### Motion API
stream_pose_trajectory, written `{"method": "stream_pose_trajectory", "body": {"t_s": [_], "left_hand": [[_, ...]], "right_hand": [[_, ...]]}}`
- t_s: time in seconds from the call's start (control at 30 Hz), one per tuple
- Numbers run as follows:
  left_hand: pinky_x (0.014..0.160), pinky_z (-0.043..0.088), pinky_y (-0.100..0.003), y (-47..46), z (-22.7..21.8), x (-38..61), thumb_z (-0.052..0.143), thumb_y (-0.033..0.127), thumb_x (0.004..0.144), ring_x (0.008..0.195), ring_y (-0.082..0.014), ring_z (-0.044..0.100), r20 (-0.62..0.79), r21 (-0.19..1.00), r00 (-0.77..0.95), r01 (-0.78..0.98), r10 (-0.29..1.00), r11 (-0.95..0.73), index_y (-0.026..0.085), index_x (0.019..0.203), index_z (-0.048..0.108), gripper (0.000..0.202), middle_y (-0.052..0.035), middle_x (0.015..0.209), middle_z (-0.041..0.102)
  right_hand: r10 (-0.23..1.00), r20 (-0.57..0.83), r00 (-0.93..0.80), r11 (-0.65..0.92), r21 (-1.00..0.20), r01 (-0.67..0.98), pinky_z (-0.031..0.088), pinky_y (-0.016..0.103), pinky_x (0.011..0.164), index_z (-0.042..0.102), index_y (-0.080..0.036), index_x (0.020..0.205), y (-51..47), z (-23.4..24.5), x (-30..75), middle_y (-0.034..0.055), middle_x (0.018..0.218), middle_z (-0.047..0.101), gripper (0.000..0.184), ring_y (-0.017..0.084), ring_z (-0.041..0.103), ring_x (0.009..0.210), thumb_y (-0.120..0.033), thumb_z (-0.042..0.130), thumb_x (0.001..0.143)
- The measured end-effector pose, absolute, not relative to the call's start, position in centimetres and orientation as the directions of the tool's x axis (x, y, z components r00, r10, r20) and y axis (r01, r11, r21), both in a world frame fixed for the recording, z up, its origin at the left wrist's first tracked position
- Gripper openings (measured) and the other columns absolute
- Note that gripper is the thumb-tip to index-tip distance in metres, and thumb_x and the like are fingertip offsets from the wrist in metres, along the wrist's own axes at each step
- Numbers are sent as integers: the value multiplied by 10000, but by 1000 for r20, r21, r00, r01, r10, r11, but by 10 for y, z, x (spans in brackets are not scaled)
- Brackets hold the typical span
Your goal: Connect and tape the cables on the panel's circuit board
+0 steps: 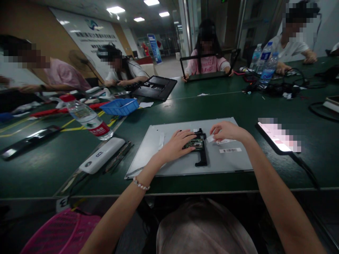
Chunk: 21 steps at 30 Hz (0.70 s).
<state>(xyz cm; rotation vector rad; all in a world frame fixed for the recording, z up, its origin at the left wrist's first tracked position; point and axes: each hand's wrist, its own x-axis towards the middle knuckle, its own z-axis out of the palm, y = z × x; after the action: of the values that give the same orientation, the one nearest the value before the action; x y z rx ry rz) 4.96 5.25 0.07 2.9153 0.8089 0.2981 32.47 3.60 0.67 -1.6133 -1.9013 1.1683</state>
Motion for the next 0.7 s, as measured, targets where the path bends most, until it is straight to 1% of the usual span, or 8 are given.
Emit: {"method": "stream_pose_trajectory", "body": {"t_s": [0.1,0.17,0.23,0.37,0.47,0.57,0.7], "left_hand": [[1136,201,-426,51,3,51,422,419,957,1368,-224,323,155,165,851,478,501,-863,239,1357,434,438,-71,1431,433],[1135,220,-408,50,5,52,411,401,963,1374,-220,315,157,174,863,455,481,-873,236,1364,426,434,-73,1434,427],[1135,237,-390,48,7,54,404,387,966,1378,-215,308,170,176,874,428,456,-886,229,1370,418,433,-75,1430,427],[1136,252,-383,46,5,55,400,370,970,1375,-220,310,206,162,895,368,396,-916,220,1371,417,428,-88,1417,429],[1127,268,-417,46,1,58,411,366,967,1362,-241,329,224,127,909,330,351,-936,228,1353,437,410,-95,1392,446],[1119,274,-446,46,-3,60,423,361,965,1342,-257,353,231,85,923,297,309,-951,215,1318,472,385,-105,1371,461],[1118,274,-454,46,-6,63,448,347,957,1334,-256,360,241,53,926,288,292,-956,219,1303,485,371,-106,1374,457]], "right_hand": [[929,-217,-301,-14,-832,555,562,300,718,698,-188,935,31,12,321,82,917,733,207,202,691,812,-232,632,744],[922,-227,-313,-21,-838,545,563,294,736,701,-191,918,30,13,319,75,919,736,187,199,690,841,-253,637,754],[915,-257,-310,-50,-837,545,561,281,739,692,-188,907,30,13,317,67,900,738,169,186,691,829,-254,630,763],[892,-331,-308,-129,-839,529,549,249,691,660,-179,855,31,8,308,58,851,730,116,170,695,785,-238,621,763],[876,-376,-301,-178,-833,524,525,229,618,639,-169,846,32,3,303,65,852,719,135,179,697,764,-248,644,737],[875,-356,-329,-135,-831,540,491,225,577,634,-158,872,36,-2,305,59,815,708,175,171,684,711,-256,636,727],[886,-287,-366,-26,-817,577,473,235,618,651,-154,845,39,-4,307,43,767,702,163,154,653,695,-252,617,720]]}}
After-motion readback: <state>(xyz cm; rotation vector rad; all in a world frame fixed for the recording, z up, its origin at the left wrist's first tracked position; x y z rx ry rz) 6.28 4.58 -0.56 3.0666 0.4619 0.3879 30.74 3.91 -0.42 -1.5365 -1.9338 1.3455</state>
